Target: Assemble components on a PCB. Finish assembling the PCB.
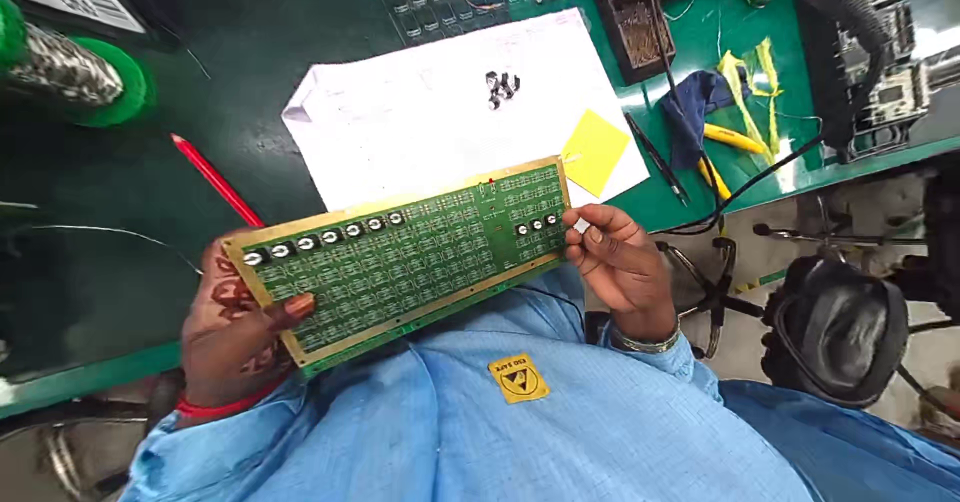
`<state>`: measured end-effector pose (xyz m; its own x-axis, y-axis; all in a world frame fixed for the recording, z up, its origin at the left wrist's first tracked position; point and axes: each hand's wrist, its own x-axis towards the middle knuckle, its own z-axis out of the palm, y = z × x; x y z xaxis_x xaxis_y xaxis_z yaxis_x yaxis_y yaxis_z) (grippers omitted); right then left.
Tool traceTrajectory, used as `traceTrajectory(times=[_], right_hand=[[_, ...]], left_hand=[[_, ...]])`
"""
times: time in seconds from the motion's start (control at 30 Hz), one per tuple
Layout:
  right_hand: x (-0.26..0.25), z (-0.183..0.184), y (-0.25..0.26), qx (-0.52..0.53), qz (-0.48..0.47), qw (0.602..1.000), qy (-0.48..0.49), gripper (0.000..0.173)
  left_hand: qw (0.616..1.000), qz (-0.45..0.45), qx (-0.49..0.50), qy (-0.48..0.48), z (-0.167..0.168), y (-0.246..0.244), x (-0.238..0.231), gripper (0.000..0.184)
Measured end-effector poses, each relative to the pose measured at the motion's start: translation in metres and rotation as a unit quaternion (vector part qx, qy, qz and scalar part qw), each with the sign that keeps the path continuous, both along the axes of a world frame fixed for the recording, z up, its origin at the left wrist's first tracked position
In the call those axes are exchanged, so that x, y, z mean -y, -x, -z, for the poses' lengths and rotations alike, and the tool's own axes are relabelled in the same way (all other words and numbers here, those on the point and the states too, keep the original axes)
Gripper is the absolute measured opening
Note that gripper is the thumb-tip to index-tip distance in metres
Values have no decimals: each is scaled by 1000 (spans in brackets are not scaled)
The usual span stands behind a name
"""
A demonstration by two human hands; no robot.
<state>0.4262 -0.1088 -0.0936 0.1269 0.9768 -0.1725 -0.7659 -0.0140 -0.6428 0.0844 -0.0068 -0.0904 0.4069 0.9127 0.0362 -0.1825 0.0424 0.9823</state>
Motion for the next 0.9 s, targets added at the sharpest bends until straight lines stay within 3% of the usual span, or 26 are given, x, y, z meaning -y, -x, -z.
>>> traceTrajectory(times=[0.33,0.9], right_hand=[[-2,2,-2,-67,-17,998,-8,19],[0,6,-4,-46,-17,999,-12,22]], left_hand=[[1000,-5,9,9,0,-1,1,60],[1000,5,7,9,0,0,1,58]])
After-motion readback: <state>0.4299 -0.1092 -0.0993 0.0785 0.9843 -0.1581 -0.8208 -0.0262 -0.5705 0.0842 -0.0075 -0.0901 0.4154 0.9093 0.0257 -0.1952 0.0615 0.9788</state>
